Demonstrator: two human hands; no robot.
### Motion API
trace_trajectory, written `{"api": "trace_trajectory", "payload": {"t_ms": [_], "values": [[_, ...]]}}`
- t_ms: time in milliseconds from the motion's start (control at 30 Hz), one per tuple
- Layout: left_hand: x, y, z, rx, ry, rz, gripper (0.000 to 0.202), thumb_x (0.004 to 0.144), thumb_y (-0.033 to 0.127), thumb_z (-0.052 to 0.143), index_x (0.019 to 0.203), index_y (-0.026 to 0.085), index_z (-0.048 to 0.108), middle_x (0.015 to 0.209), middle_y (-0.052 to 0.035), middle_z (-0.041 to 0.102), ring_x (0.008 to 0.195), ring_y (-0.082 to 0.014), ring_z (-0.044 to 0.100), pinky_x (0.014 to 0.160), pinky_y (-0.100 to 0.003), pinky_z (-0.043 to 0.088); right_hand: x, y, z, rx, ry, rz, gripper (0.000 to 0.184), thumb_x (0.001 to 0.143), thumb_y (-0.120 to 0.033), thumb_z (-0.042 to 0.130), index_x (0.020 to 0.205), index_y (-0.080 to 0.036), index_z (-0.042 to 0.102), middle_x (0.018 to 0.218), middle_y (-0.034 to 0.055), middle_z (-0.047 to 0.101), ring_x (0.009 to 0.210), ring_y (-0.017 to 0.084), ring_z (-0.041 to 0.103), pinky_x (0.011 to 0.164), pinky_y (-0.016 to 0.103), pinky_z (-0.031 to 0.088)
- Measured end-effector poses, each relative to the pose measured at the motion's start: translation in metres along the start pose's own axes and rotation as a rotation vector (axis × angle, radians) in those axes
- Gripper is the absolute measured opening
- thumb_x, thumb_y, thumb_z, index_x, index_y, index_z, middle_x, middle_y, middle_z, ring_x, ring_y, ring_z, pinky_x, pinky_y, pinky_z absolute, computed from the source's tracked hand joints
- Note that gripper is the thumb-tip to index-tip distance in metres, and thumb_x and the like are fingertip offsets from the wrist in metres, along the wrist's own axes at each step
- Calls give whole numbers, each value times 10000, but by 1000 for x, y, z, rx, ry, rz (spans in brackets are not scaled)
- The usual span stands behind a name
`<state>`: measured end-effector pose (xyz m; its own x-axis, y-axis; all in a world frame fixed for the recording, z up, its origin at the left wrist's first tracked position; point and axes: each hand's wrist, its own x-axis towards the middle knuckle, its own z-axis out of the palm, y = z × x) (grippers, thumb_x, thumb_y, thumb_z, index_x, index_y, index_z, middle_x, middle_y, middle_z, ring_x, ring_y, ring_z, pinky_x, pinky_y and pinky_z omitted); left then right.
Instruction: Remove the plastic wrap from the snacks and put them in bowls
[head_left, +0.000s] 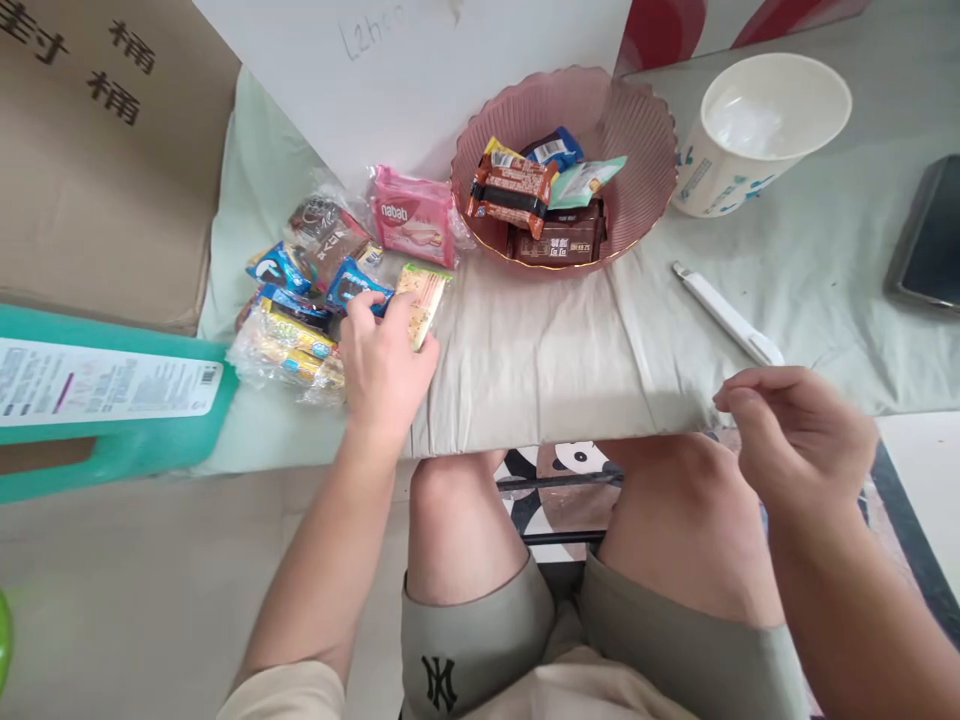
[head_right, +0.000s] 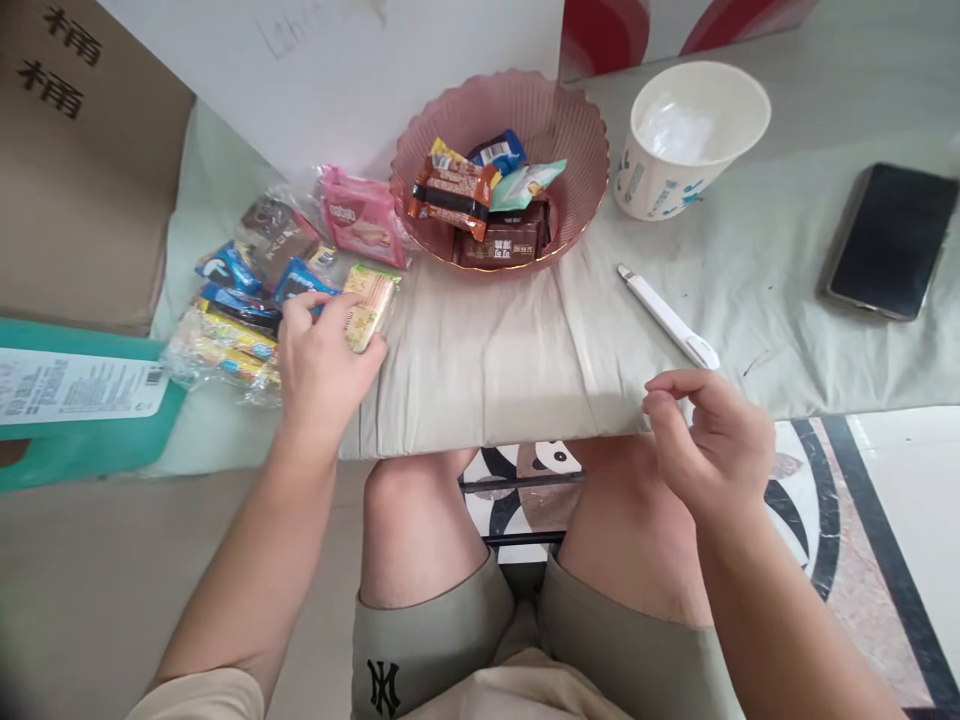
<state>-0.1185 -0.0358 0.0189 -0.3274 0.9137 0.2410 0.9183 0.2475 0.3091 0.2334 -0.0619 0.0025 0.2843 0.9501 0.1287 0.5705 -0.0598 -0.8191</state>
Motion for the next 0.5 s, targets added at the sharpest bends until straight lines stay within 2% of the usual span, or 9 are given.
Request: {"api": "trace_trajectory", "payload": {"t_ms": [67,133,233,300,367,400,467,500], "values": [[-3,-4,-5,-169,47,-29,462,724,131,740,1168,258,742,1311,-136,594,1205,-372,623,1109,-585,497,3,-1,-2,3,-24,-20,97,742,-299,684,774,-228,742,671,17,689,607,183,606,630,348,458],[-13,-6,-12,-448,32,-104,452,729,196,749,1174,272,730,1262,-104,629,1150,-327,654,1072,-540,540,7,1,-2,-25,-20,-46,104,749,-306,666,771,-227,729,695,28,695,638,195,625,662,359,476],[-40,5,-17,-1067,-149,-302,424,773,306,694,1196,285,687,1171,-59,707,1109,-280,696,969,-470,605,24,6,0,-197,109,-122,176,747,-337,584,759,-210,704,741,88,699,799,272,686,792,427,522],[-60,20,-13,-1437,-346,-486,377,764,340,656,1135,280,677,1071,-38,747,1093,-282,724,898,-449,628,41,10,4,-362,138,-163,324,750,-372,551,896,-160,748,886,168,730,982,343,688,932,495,513],[-77,37,-3,-1676,-547,-660,340,769,452,646,1048,260,673,967,-38,758,1025,-300,753,805,-442,640,60,13,9,-504,5,-174,540,791,-426,569,1172,-85,741,1130,245,723,1158,382,638,1061,528,457],[-83,46,2,-1752,-624,-713,384,772,529,648,1036,251,669,940,-41,759,984,-303,763,765,-435,640,68,13,10,-561,-85,-181,590,825,-446,577,1263,-74,714,1221,259,701,1215,382,607,1106,525,424],[-89,63,13,-1833,-709,-727,496,734,600,717,1073,242,663,933,-33,760,909,-277,770,732,-403,639,81,11,11,-636,-218,-191,534,907,-433,557,1289,-92,706,1303,252,675,1250,359,576,1144,499,384],[-89,71,17,-1840,-718,-696,520,707,565,777,1095,242,656,941,-22,759,879,-250,768,743,-384,641,84,9,10,-651,-252,-191,468,936,-404,540,1249,-106,719,1297,243,677,1235,346,577,1136,486,385]]}}
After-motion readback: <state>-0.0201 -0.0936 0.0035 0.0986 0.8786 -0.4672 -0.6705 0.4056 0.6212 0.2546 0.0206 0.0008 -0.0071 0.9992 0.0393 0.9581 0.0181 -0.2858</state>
